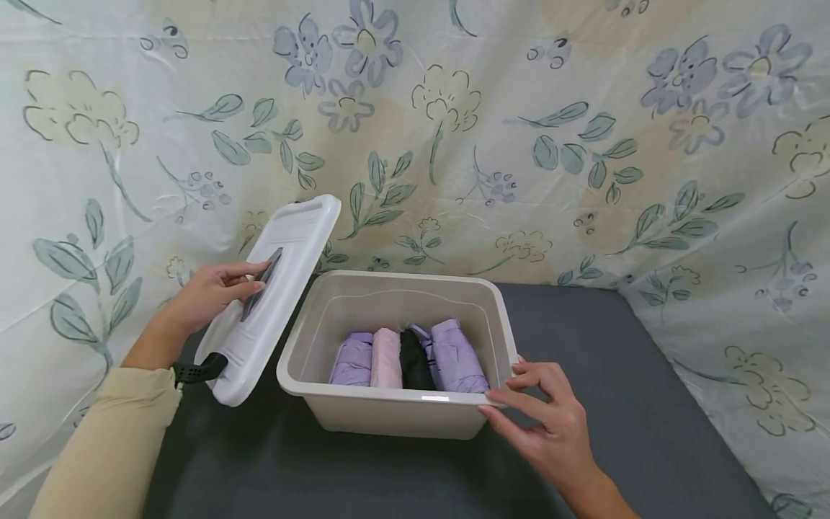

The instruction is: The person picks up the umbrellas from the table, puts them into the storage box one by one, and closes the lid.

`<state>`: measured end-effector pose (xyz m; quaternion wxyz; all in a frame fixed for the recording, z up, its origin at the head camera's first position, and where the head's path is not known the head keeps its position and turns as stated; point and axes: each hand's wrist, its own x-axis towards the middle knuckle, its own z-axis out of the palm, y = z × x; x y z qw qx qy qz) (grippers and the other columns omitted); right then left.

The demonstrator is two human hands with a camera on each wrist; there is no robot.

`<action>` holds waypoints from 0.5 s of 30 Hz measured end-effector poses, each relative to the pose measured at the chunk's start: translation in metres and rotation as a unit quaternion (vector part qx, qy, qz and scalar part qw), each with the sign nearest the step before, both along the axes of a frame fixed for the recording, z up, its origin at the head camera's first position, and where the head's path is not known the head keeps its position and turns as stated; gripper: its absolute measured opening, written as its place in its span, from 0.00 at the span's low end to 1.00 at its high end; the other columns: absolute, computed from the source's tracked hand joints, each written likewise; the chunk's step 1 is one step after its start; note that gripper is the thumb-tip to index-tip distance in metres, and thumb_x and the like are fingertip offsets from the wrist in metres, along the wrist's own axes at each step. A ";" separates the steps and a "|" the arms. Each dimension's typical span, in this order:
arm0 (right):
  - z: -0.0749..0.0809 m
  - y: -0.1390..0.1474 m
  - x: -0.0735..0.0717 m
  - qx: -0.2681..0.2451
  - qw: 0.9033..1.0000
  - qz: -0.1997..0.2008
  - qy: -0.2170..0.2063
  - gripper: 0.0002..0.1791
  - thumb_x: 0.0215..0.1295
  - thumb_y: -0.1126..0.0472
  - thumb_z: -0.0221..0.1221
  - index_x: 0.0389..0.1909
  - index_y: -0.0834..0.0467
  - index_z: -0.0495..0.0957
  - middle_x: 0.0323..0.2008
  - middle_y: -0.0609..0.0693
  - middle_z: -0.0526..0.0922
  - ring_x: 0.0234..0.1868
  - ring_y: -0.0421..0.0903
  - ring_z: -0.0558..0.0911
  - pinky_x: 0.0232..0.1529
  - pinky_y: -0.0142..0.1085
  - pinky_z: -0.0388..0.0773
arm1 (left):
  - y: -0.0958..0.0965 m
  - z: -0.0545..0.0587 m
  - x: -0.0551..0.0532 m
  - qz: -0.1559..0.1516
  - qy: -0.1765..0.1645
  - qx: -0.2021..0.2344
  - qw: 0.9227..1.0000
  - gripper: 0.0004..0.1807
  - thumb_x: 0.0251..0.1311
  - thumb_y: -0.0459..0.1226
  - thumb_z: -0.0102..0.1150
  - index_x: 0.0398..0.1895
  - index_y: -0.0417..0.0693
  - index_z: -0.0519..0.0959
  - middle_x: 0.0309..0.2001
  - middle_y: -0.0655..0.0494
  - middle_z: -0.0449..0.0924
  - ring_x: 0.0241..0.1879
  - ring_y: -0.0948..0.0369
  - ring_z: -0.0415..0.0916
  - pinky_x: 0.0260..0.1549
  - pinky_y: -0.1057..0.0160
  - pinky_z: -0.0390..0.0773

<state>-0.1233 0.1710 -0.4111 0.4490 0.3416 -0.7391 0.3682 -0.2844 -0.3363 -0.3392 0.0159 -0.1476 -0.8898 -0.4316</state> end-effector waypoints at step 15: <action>-0.002 0.002 0.002 0.001 1.000 -0.006 -0.005 0.15 0.62 0.45 0.70 0.33 0.54 0.92 0.36 0.56 0.79 0.50 0.53 0.78 0.66 0.25 0.72 | 0.041 0.039 0.006 -0.074 0.033 -0.047 0.996 0.26 0.66 0.41 0.68 0.67 0.51 0.78 0.51 0.60 0.82 0.36 0.63 0.73 0.33 0.66 0.78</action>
